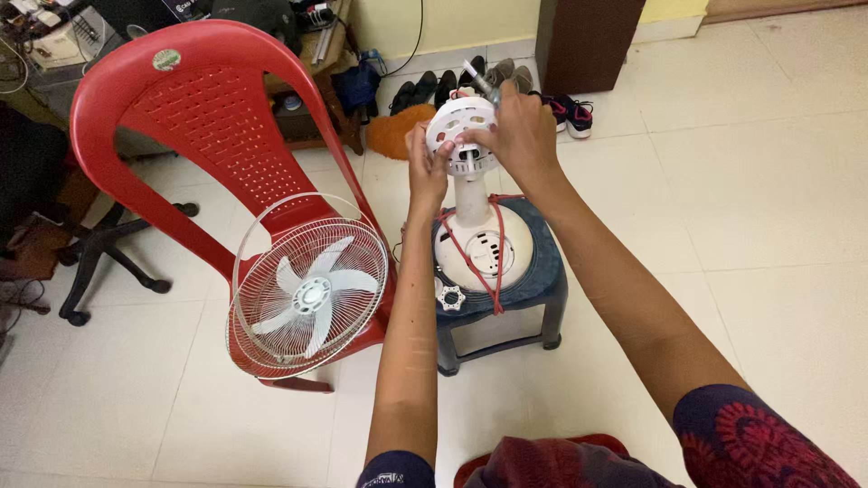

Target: The person assembles an electric fan by hand. They attach the rear fan cage to the motor housing, then secure the front fan cage by aligning and tightening the central fastener. The fan blades remain on a nearby chair and are not installed during this clip.

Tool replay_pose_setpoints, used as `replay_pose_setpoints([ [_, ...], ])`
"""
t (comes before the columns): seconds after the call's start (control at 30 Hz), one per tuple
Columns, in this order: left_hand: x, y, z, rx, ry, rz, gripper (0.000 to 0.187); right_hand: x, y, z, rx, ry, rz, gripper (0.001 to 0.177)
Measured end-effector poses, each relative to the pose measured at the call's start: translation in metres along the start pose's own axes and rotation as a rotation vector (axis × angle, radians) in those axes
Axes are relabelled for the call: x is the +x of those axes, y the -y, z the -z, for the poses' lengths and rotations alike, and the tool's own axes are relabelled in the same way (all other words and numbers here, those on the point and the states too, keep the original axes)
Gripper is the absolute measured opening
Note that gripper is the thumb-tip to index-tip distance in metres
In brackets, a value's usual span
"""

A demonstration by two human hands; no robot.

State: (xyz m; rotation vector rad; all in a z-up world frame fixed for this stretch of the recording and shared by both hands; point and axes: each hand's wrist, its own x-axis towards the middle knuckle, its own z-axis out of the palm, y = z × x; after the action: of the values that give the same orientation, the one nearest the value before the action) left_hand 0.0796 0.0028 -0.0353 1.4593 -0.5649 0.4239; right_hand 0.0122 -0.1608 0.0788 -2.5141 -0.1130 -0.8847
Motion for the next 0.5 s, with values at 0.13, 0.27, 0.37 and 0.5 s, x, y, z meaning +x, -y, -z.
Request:
replay_pose_setpoints([
  [0.13, 0.001, 0.000, -0.002, -0.086, 0.018, -0.006, 0.047, 0.004, 0.000, -0.001, -0.041, -0.022, 0.083, 0.072],
  [0.27, 0.002, -0.007, -0.004, -0.114, 0.019, 0.029, 0.045, 0.008, -0.003, 0.001, -0.044, 0.048, 0.077, 0.064],
  [0.37, 0.003, -0.011, -0.006, -0.102, 0.006, 0.027, 0.046, 0.008, 0.004, 0.000, -0.086, 0.049, 0.013, 0.073],
  [0.5, 0.002, -0.015, -0.007, -0.110, 0.036, -0.015, 0.035, 0.007, 0.010, 0.001, -0.074, 0.056, 0.027, 0.068],
])
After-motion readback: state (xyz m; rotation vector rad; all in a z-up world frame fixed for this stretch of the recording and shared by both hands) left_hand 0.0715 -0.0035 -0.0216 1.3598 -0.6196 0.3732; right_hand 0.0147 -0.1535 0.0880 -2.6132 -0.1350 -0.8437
